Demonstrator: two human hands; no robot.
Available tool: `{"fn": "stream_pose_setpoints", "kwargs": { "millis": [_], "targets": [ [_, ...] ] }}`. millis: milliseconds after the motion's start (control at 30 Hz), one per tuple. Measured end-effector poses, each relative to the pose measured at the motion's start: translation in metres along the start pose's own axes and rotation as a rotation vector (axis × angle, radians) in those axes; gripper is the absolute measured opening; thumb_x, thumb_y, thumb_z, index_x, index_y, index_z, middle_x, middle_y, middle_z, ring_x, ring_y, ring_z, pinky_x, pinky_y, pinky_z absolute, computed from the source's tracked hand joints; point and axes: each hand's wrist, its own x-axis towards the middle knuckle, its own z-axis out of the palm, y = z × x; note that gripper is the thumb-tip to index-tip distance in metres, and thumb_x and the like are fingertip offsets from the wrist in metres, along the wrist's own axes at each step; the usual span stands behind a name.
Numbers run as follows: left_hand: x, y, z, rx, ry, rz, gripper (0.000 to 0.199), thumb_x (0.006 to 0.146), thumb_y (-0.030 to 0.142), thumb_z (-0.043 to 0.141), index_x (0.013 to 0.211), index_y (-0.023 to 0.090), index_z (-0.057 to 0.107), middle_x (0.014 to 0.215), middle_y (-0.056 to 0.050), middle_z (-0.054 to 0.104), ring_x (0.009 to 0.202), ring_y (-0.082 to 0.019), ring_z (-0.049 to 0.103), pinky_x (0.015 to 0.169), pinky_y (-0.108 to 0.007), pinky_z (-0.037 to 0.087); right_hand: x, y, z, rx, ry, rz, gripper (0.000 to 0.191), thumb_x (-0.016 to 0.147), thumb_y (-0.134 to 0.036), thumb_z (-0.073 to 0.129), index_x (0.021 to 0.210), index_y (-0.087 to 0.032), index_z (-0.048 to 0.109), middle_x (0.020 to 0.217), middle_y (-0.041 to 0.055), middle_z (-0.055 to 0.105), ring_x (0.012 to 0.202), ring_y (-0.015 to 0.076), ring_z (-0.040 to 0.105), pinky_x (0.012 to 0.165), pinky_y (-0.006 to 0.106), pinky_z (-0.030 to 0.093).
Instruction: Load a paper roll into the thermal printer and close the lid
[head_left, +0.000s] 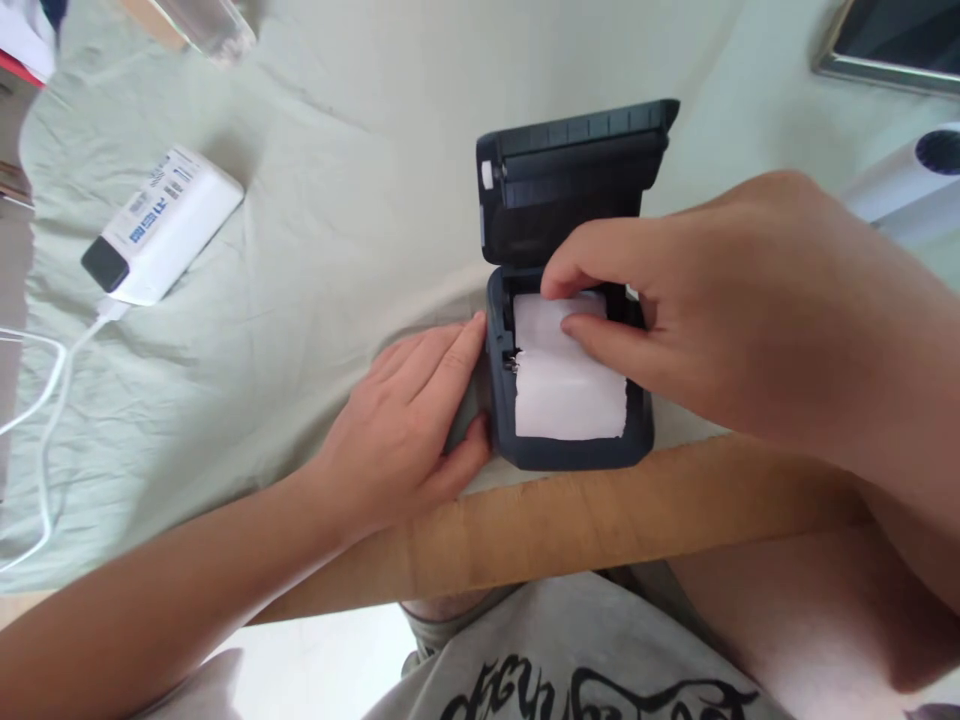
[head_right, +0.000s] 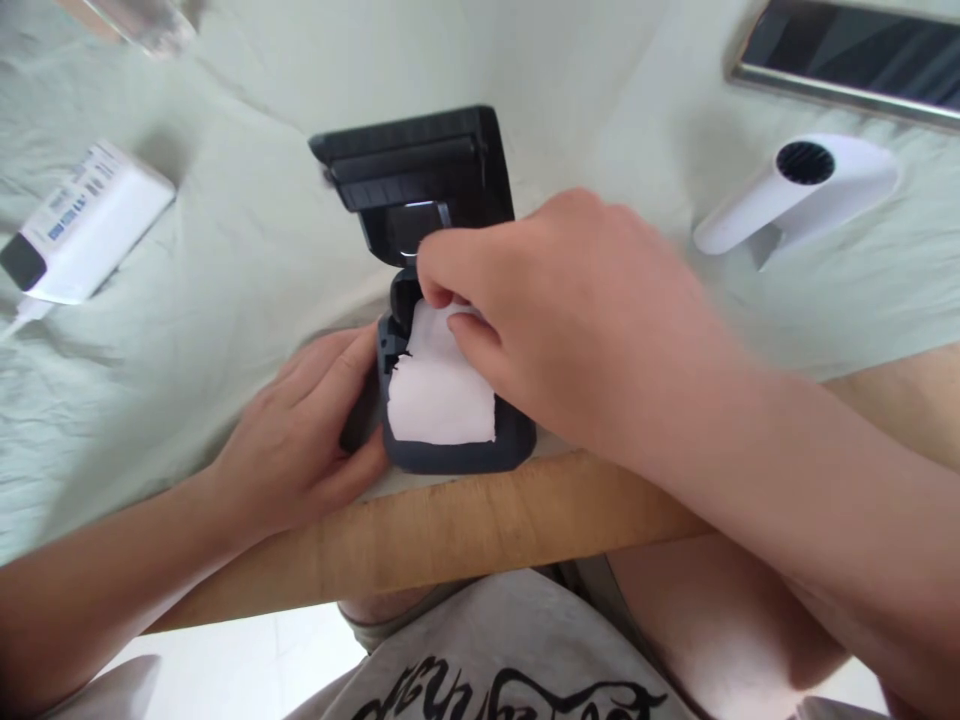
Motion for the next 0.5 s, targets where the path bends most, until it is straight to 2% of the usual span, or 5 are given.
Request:
{"fn": "stream_pose_setpoints", "kwargs": {
  "millis": [100,200,367,433,500],
  "targets": [
    [0.001,0.0,0.001,0.01,0.012,0.022,0.071,0.117,0.029,0.056,0.183,0.008,0.046,0.164,-0.027,0.077,0.149,-0.041,0.081,0.125,-0.055,0.071,0.007,0.018,-0.005,-0.098,-0.129,-0.093,0.015,0.108,-0.044,0.071,0.11,-0.031,0.079,0.073,-0.001,0.065,0.056,0.0117,0.039,0.057,0.037,0.023],
    [0.001,0.0,0.001,0.008,0.017,0.022,0.069,0.116,0.026,0.055,0.181,0.006,0.048,0.164,-0.029,0.077,0.15,-0.043,0.081,0.126,-0.057,0.071,0.014,0.029,-0.009,-0.079,-0.196,-0.176,0.03,0.112,-0.062,0.075,0.114,-0.033,0.08,0.079,-0.0039,0.068,0.06,0.0099,0.046,0.068,0.036,0.037],
    [0.002,0.0,-0.002,-0.003,0.005,0.021,0.069,0.116,0.025,0.054,0.181,0.004,0.047,0.164,-0.03,0.077,0.151,-0.043,0.081,0.126,-0.057,0.071,0.015,0.031,-0.008,-0.063,-0.164,-0.163,0.042,0.116,-0.07,0.072,0.142,-0.038,0.079,0.088,-0.0057,0.076,0.071,0.0124,0.06,0.079,0.038,0.047],
    [0.002,0.001,-0.003,-0.002,-0.002,0.02,0.068,0.117,0.025,0.054,0.182,0.006,0.048,0.164,-0.029,0.077,0.152,-0.042,0.08,0.128,-0.056,0.071,0.014,0.028,-0.007,-0.052,-0.146,-0.163,0.045,0.117,-0.07,0.069,0.15,-0.039,0.075,0.088,-0.0072,0.077,0.072,0.0122,0.062,0.075,0.038,0.044],
    [0.002,0.001,-0.003,0.002,-0.006,0.017,0.066,0.119,0.027,0.054,0.181,0.006,0.05,0.164,-0.028,0.078,0.151,-0.041,0.081,0.127,-0.055,0.071,0.014,0.023,-0.009,-0.031,-0.122,-0.159,0.04,0.116,-0.064,0.071,0.146,-0.037,0.074,0.087,-0.0075,0.077,0.071,0.0114,0.064,0.065,0.036,0.038]
  ]
}}
